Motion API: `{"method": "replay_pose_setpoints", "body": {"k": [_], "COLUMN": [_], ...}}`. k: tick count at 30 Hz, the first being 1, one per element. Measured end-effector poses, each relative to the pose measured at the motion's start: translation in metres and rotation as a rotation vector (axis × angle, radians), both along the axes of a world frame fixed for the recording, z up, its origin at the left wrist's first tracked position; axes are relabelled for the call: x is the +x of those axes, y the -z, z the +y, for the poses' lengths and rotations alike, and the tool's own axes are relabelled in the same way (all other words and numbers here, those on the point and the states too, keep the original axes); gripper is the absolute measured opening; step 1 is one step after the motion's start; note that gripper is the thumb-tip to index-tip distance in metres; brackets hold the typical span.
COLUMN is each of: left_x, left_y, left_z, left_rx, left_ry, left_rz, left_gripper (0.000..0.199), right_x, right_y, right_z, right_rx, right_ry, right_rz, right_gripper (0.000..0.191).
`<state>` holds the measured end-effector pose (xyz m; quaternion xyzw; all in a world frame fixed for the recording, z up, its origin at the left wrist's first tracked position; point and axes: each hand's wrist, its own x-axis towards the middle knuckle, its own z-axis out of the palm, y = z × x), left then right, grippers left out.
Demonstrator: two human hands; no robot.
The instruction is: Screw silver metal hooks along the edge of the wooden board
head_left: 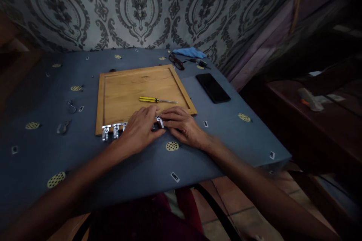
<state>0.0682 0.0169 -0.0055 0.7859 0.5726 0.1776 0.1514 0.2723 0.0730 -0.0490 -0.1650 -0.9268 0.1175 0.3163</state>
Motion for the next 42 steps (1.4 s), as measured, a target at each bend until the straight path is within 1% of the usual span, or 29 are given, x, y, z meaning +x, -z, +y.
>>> {"method": "replay_pose_setpoints", "body": {"k": [2,5,6,8,10,11,13,17,19,21,24,27,30,33,35,37,40,42], "left_x": [-0.007,-0.020,-0.023,-0.028,-0.030,-0.030,-0.030,-0.035,-0.039,-0.043,-0.050,-0.059,-0.067,-0.069,-0.065,-0.058,-0.045,-0.038], "left_y": [-0.009,-0.025,-0.029,-0.034,-0.031,-0.028,-0.019,-0.006,-0.004,-0.005,-0.013,-0.027,-0.045,-0.062,-0.072,-0.078,-0.083,-0.083], "left_z": [0.005,0.021,0.028,0.043,0.056,0.062,0.069,0.074,0.075,0.077,0.080,0.083,0.082,0.075,0.068,0.060,0.049,0.043], "left_rx": [0.033,0.063,0.068,0.096,0.119,0.126,0.124,0.105,0.091,0.077,0.072,0.126,0.209,0.255,0.297,0.299,0.268,0.259], "left_ry": [0.037,0.078,0.070,0.007,-0.039,-0.046,-0.047,-0.033,-0.027,-0.022,-0.022,-0.052,-0.109,-0.126,-0.113,-0.075,-0.021,0.007], "left_rz": [0.009,0.010,0.022,0.101,0.214,0.262,0.297,0.299,0.287,0.267,0.226,0.136,-0.113,-0.320,-0.385,-0.438,-0.529,-0.510], "left_gripper": [0.045,0.033,0.029,0.027,0.027,0.027,0.024,0.018,0.014,0.010,0.011,0.014,0.017,0.021,0.021,0.022,0.018,0.016], "right_x": [0.000,0.000,0.000,0.001,0.001,0.001,0.001,0.001,0.001,0.000,0.000,0.000,0.000,0.000,0.001,0.001,0.001,0.002], "right_y": [0.001,0.002,0.003,0.004,0.005,0.006,0.007,0.008,0.009,0.009,0.011,0.010,0.008,0.006,0.006,0.006,0.006,0.006], "right_z": [0.001,0.002,0.002,0.003,0.004,0.004,0.004,0.005,0.005,0.005,0.006,0.006,0.005,0.004,0.004,0.004,0.004,0.004], "right_rx": [0.021,0.026,0.021,0.013,0.014,0.014,0.007,0.004,0.018,0.027,0.026,0.016,0.010,-0.001,0.001,0.010,0.006,-0.006], "right_ry": [-0.004,-0.005,-0.007,-0.017,-0.023,-0.022,-0.014,-0.006,-0.016,-0.025,-0.021,-0.018,-0.027,-0.026,-0.032,-0.035,-0.020,-0.014], "right_rz": [0.009,0.012,0.013,0.016,0.025,0.024,0.013,-0.004,0.012,0.031,0.036,0.025,0.017,0.017,0.022,0.021,0.009,0.003], "right_gripper": [0.028,0.030,0.031,0.032,0.033,0.034,0.035,0.035,0.034,0.034,0.034,0.033,0.035,0.035,0.033,0.033,0.033,0.032]}}
